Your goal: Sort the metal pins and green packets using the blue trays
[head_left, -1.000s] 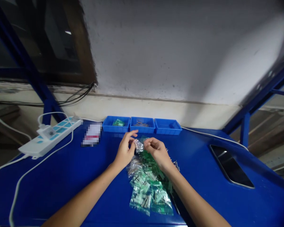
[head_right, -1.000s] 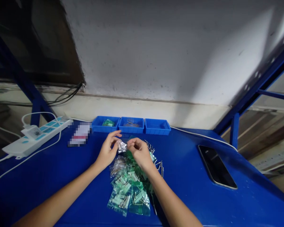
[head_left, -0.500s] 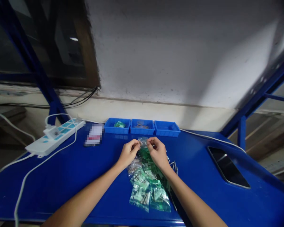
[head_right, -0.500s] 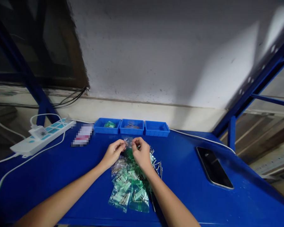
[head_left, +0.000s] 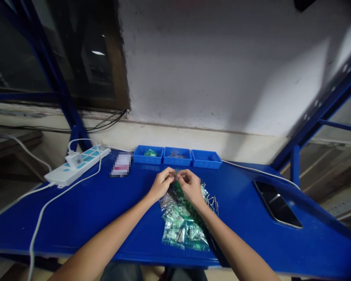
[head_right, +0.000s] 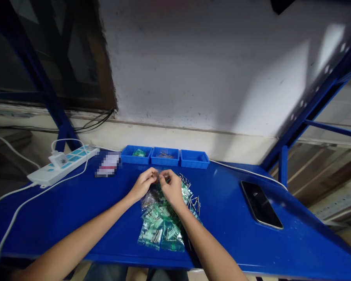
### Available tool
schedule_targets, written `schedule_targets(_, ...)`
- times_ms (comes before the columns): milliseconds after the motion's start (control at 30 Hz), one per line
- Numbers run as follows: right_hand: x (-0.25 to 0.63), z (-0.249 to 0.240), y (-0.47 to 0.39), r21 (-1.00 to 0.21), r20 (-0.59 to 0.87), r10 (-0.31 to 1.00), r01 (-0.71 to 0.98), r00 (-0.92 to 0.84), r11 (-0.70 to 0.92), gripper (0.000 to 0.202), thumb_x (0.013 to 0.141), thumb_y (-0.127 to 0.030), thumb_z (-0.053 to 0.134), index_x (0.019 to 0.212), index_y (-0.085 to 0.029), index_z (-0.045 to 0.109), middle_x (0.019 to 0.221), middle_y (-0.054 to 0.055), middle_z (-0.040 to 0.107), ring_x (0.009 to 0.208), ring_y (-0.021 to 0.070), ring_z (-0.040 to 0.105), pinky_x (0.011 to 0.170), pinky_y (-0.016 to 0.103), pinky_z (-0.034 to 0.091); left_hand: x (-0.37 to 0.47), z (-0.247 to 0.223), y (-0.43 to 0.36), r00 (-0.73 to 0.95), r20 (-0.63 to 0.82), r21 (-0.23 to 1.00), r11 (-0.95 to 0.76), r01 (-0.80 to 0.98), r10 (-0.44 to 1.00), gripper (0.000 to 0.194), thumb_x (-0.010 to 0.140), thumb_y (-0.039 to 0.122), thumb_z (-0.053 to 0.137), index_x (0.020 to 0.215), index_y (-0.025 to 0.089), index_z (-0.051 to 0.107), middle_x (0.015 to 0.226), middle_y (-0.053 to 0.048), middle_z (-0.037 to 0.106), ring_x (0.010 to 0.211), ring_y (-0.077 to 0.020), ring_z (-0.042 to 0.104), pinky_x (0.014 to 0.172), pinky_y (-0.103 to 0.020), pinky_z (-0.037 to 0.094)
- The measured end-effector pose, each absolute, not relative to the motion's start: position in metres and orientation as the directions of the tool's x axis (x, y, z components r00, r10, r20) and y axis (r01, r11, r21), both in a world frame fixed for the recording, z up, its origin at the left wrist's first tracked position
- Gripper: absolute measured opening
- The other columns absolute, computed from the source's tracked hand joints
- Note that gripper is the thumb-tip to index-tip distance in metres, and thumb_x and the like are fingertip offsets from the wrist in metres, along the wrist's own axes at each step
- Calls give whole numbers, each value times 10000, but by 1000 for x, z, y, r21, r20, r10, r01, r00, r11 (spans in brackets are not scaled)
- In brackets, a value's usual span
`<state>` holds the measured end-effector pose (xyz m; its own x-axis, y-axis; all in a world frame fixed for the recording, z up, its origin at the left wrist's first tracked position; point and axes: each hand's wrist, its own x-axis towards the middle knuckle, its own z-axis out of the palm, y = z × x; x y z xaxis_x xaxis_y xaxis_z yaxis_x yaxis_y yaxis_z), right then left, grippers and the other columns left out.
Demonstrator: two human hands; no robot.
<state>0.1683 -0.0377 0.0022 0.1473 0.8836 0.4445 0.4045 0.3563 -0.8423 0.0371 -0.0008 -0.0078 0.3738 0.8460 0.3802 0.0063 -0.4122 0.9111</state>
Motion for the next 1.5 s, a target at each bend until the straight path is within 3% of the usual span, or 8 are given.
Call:
schedule_targets(133, 173, 3, -37, -828, 464, 872, 425, 156, 365, 163, 795, -301, 505, 783, -173, 606, 644, 2, 605, 569, 132, 527, 527, 234, 393, 39, -10, -1, 373, 360, 911, -408, 58, 855, 141, 719, 122, 455, 833, 173, 520, 640, 37, 495, 628, -120, 490, 612, -214, 375)
schedule_targets(300, 177, 5, -36, -813, 488, 859, 439, 154, 383, 170, 796, -308, 510, 780, -167, 603, 647, 4, 597, 572, 133, 524, 541, 236, 398, 38, -9, -3, 379, 357, 899, -424, 107, 854, 171, 856, 306, 448, 868, 167, 547, 630, 26, 509, 617, -130, 501, 592, -226, 380)
schedule_targets(767, 171, 5, -41, -771, 515, 854, 476, 76, 423, 159, 814, -271, 485, 798, -180, 614, 695, 14, 643, 621, 143, 570, 563, 241, 419, 41, -7, -1, 341, 344, 935, -352, -39, 875, 181, 837, 342, 490, 807, 171, 538, 640, 33, 493, 592, -113, 479, 565, -212, 375)
schedule_targets(1000, 169, 6, -42, -769, 513, 856, 479, 68, 423, 146, 817, -250, 477, 795, -180, 602, 696, 15, 638, 621, 143, 568, 560, 241, 412, 40, -2, -2, 347, 313, 949, -303, -84, 884, 109, 749, 205, 490, 819, 160, 560, 650, 26, 520, 607, -112, 489, 587, -218, 382)
schedule_targets(1133, 170, 5, -42, -749, 528, 847, 507, 68, 426, 141, 821, -241, 476, 820, -181, 604, 720, 21, 629, 639, 146, 563, 565, 243, 410, 40, -1, -2, 336, 308, 951, -289, -107, 890, 182, 707, 152, 477, 856, 159, 581, 656, 20, 549, 626, -116, 505, 602, -222, 383)
schedule_targets(1233, 173, 6, -42, -683, 599, 798, 568, 75, 459, 142, 819, -220, 469, 818, -183, 605, 754, 30, 603, 669, 152, 550, 602, 257, 417, 39, -1, 0, 316, 205, 978, -183, -98, 926, 202, 761, 243, 492, 915, 154, 585, 613, 24, 548, 570, -109, 496, 584, -223, 387)
schedule_targets(1400, 179, 9, -42, -573, 706, 707, 608, 27, 549, 135, 798, -163, 465, 800, -199, 595, 835, 39, 529, 779, 167, 538, 694, 282, 446, 36, 0, 3, 448, -3, 993, 55, -103, 894, 490, 819, 572, 406, 669, 131, 558, 531, -5, 528, 471, -97, 466, 481, -215, 332)
schedule_targets(1500, 180, 8, -42, -519, 746, 665, 618, -8, 590, 138, 788, -142, 478, 796, -202, 602, 916, 53, 478, 884, 187, 528, 769, 314, 451, 33, 4, 1, 492, 26, 991, 41, -124, 870, 373, 768, 504, 553, 716, 135, 567, 580, 16, 531, 493, -78, 462, 472, -189, 306)
